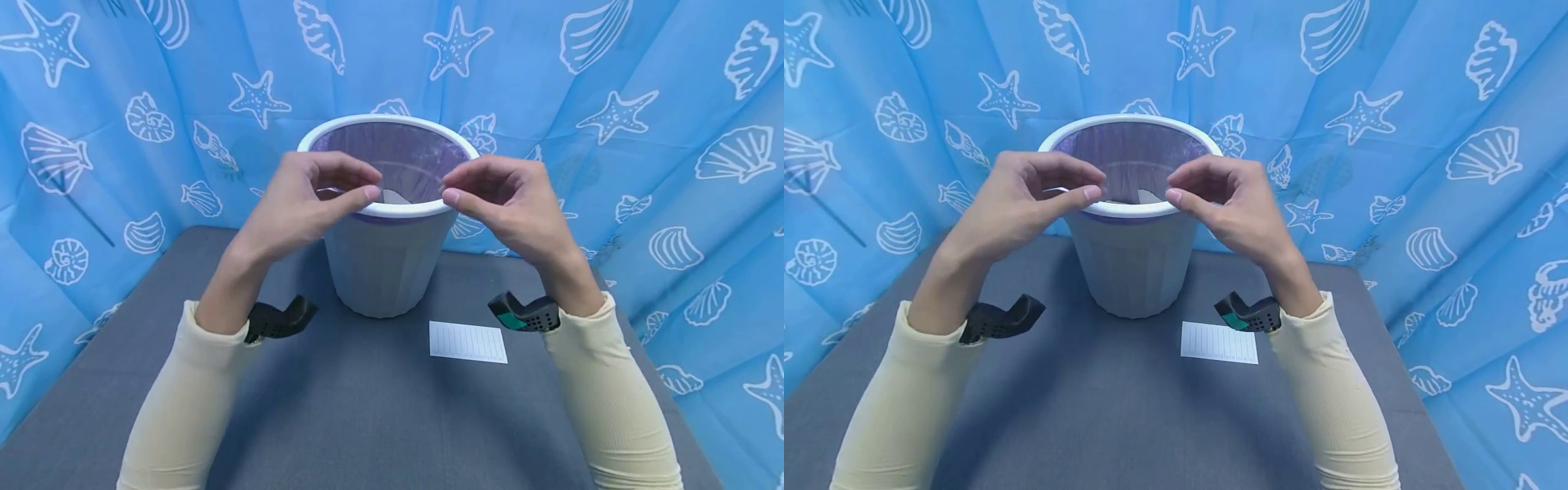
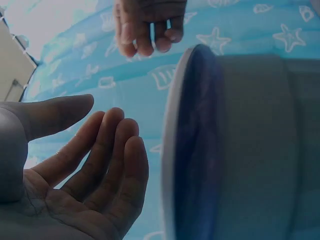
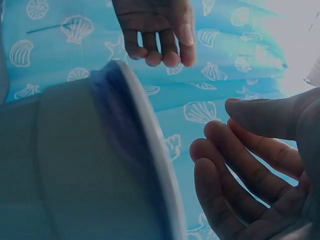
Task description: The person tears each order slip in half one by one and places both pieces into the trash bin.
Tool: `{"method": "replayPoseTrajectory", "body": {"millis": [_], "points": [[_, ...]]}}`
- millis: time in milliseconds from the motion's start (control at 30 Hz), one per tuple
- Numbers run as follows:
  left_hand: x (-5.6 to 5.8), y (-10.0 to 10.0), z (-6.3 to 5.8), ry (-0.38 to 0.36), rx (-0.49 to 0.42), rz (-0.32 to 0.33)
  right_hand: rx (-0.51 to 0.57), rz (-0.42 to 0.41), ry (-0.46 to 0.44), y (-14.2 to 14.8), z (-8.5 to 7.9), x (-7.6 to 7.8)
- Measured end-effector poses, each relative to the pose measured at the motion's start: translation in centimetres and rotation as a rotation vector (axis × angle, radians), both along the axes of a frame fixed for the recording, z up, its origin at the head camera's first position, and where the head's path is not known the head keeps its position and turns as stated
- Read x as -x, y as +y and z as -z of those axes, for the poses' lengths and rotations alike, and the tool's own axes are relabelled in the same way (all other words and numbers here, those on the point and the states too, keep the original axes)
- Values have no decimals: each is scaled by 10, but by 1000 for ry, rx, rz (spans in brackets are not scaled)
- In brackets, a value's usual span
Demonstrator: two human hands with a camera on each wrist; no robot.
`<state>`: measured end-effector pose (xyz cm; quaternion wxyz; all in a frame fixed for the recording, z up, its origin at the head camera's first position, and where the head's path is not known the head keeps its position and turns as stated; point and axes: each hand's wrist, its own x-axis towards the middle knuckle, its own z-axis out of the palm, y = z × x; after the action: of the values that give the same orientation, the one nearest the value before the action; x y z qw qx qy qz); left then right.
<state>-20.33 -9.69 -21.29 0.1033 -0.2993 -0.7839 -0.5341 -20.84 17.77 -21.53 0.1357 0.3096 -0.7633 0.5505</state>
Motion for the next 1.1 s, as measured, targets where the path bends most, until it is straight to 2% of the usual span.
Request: {"method": "replayPoseTrajectory", "body": {"millis": [200, 333, 533, 667, 833, 1100], "points": [[-16, -6, 32, -48, -63, 35, 46, -12, -50, 7, 34, -13], [-24, -8, 55, -93, -75, 31, 56, -10, -77, 13, 61, -20], [-23, -6, 92, -156, -77, 42, 54, 2, -144, 26, 104, -27], [-19, -2, 114, -206, -73, 55, 49, 27, -184, 35, 127, -31], [-15, 5, 136, -244, -54, 68, 29, 50, -213, 44, 143, -34], [-11, 24, 158, -249, -19, 89, 4, 101, -217, 56, 153, -28]]}}
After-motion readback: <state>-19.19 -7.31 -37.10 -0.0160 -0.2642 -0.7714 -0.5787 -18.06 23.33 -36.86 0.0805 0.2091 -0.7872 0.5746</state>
